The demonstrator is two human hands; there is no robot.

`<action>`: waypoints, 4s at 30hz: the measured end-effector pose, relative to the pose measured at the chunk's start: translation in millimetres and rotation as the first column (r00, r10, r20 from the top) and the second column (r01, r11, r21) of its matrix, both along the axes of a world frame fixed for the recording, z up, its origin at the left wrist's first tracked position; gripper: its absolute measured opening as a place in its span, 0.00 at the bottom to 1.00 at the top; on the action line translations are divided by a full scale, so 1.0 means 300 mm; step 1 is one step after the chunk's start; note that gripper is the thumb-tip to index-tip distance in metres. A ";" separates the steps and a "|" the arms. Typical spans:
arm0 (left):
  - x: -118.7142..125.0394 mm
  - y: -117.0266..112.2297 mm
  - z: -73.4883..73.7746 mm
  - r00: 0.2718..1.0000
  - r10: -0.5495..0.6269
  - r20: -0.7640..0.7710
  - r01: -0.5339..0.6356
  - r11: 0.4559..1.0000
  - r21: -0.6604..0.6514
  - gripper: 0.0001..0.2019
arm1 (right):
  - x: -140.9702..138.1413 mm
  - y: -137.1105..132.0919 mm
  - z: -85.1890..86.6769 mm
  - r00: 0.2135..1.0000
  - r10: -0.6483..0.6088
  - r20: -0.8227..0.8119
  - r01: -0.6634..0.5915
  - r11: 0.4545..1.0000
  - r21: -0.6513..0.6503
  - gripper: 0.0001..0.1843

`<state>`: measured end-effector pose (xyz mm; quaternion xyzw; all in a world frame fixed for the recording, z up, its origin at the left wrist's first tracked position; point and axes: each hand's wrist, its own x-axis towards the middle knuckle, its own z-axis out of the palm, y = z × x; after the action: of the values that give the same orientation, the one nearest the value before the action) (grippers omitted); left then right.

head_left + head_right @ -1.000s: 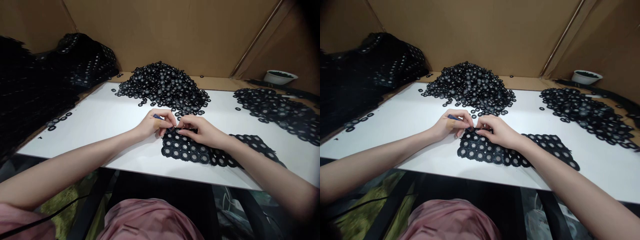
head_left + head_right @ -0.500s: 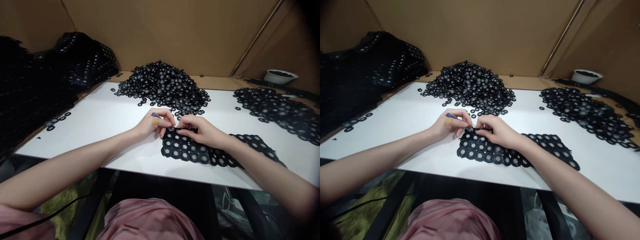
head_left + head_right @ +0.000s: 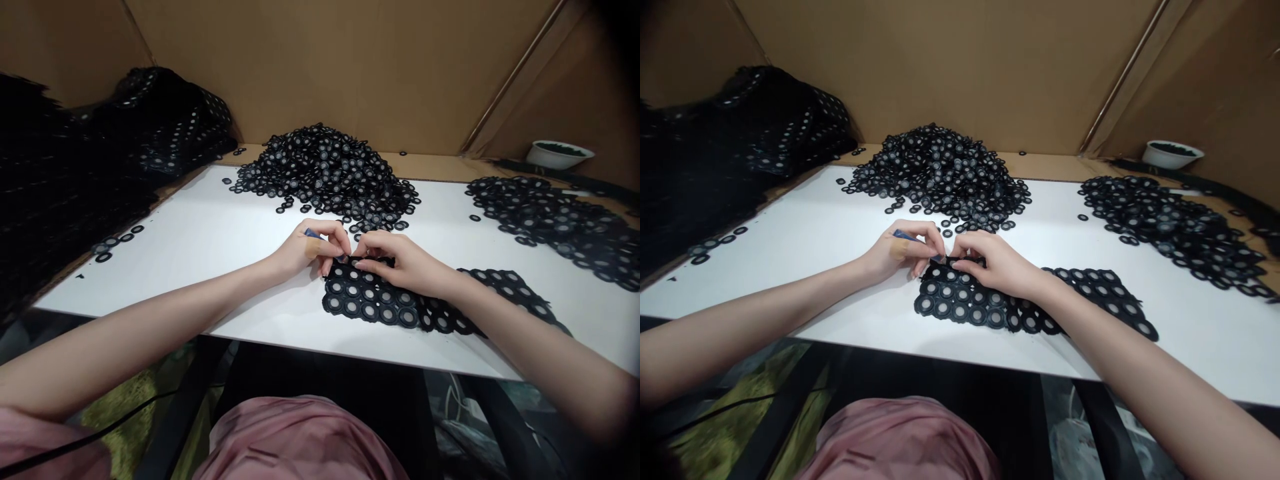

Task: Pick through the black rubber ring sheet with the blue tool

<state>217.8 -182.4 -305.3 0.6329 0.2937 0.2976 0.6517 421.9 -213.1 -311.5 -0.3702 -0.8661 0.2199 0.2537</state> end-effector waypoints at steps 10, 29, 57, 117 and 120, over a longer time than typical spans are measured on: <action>-0.002 0.000 0.002 1.000 -0.013 0.004 0.013 1.000 -0.001 0.03 | 0.002 -0.001 -0.003 1.000 -0.004 0.000 0.004 1.000 -0.007 0.04; -0.004 -0.023 0.007 0.992 0.097 0.081 -0.103 0.992 0.077 0.04 | 0.001 -0.013 0.000 0.996 -0.051 0.070 0.055 0.997 -0.047 0.15; -0.016 -0.029 0.003 0.991 0.036 0.129 -0.052 0.991 0.120 0.04 | 0.008 -0.002 -0.006 0.996 0.008 0.083 -0.004 0.999 -0.048 0.15; -0.010 -0.030 0.006 0.994 -0.106 -0.016 0.107 0.990 0.091 0.04 | 0.006 -0.009 0.004 0.994 0.080 0.076 -0.075 0.995 -0.064 0.14; -0.010 -0.028 0.007 0.993 -0.118 -0.027 0.120 0.989 0.091 0.04 | 0.006 -0.009 0.004 0.994 0.081 0.073 -0.077 0.995 -0.059 0.13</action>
<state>214.8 -190.8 -303.3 0.6821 0.2483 0.2643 0.6350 423.8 -215.8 -310.3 -0.3508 -0.8824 0.2402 0.2016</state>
